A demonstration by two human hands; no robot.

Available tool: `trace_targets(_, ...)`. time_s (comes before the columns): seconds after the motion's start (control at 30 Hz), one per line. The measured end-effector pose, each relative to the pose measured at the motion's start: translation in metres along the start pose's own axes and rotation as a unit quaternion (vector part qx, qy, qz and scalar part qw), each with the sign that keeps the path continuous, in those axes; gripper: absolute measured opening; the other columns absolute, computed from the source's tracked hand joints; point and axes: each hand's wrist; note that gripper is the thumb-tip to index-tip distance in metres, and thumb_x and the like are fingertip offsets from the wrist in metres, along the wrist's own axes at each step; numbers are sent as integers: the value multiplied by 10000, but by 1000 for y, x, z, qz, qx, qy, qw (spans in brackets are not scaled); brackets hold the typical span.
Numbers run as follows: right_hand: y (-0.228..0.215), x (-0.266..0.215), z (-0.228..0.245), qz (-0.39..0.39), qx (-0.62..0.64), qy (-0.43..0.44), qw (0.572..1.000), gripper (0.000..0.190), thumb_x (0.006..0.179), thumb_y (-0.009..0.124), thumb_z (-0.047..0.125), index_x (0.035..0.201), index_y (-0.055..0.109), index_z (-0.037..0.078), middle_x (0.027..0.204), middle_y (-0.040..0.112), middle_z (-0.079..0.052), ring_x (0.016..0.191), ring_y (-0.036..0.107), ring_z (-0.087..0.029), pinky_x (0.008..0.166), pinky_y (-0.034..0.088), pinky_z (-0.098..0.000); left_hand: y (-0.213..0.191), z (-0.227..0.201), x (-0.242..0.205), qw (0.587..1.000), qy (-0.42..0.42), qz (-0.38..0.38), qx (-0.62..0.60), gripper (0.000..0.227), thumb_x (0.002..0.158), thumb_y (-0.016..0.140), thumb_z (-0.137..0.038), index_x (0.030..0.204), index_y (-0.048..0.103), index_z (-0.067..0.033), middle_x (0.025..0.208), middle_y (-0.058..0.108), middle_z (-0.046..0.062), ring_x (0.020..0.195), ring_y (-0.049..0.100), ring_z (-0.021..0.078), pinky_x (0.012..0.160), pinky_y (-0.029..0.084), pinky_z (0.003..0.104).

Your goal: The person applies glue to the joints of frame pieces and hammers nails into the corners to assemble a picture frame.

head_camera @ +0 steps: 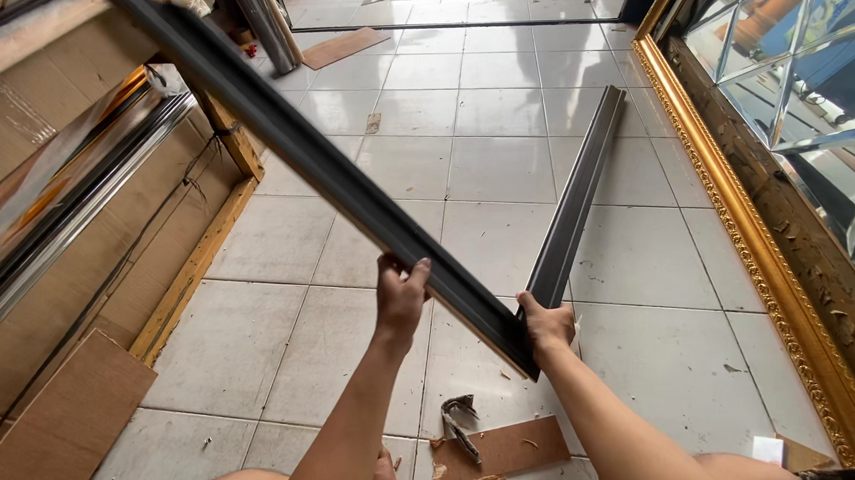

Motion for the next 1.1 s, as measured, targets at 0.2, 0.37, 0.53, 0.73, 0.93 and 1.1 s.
trace_targets(0.2, 19, 13, -22, -27, -45, 4, 999, 826, 587, 904, 564, 1223, 661, 96, 1237, 713, -165, 1225, 647, -336, 1007, 534, -471, -28, 1, -17, 995, -95, -11, -19, 504, 930, 714, -199, 1302, 435, -5, 1333, 553, 237, 1163, 650, 401, 890, 615, 568)
trace_targets(0.37, 15, 15, -36, -20, -59, -20, 998, 797, 646, 895, 551, 1241, 666, 73, 1234, 719, -183, 1228, 645, -360, 1013, 538, -474, -38, 41, -10, 990, -128, -34, -36, 532, 914, 729, -177, 1327, 435, -14, 1257, 548, 172, 1075, 663, 344, 858, 622, 580)
trace_targets(0.53, -11, 6, -29, 26, -106, -57, 992, 846, 701, 856, 664, 1249, 671, 46, 1239, 725, -200, 1242, 640, -372, 1047, 522, -488, -48, 85, 7, 984, -158, -61, -64, 581, 904, 752, -190, 1362, 429, -40, 1204, 552, 128, 996, 688, 334, 823, 622, 621)
trace_targets(0.73, -52, 6, -20, 7, -180, -147, 973, 429, 1010, 581, 418, 1310, 680, 128, 1135, 759, -162, 1114, 711, -372, 930, 570, -506, -50, 76, 0, 982, -166, -82, -33, 599, 929, 723, -221, 1407, 415, -34, 1181, 576, 132, 984, 706, 343, 810, 630, 610)
trace_targets(0.93, -99, 14, -11, 37, -337, -100, 935, 571, 882, 760, 487, 1295, 643, 111, 1277, 663, -212, 1161, 682, -459, 936, 530, -575, -53, 98, -1, 977, -193, -81, -33, 596, 937, 691, -214, 1423, 407, -19, 1259, 589, 167, 1039, 709, 397, 839, 630, 598)
trace_targets(1.1, -101, 53, -54, 13, -228, -87, 970, 448, 832, 852, 324, 1170, 757, 45, 934, 793, -130, 541, 743, -255, 450, 612, -335, -53, 113, -9, 972, -215, -81, -51, 578, 939, 694, -213, 1406, 416, -16, 1279, 566, 175, 1063, 696, 408, 834, 627, 605)
Point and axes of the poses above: each hand's wrist, its own x-axis towards the middle knuckle, its own y-axis out of the palm, z = x × y
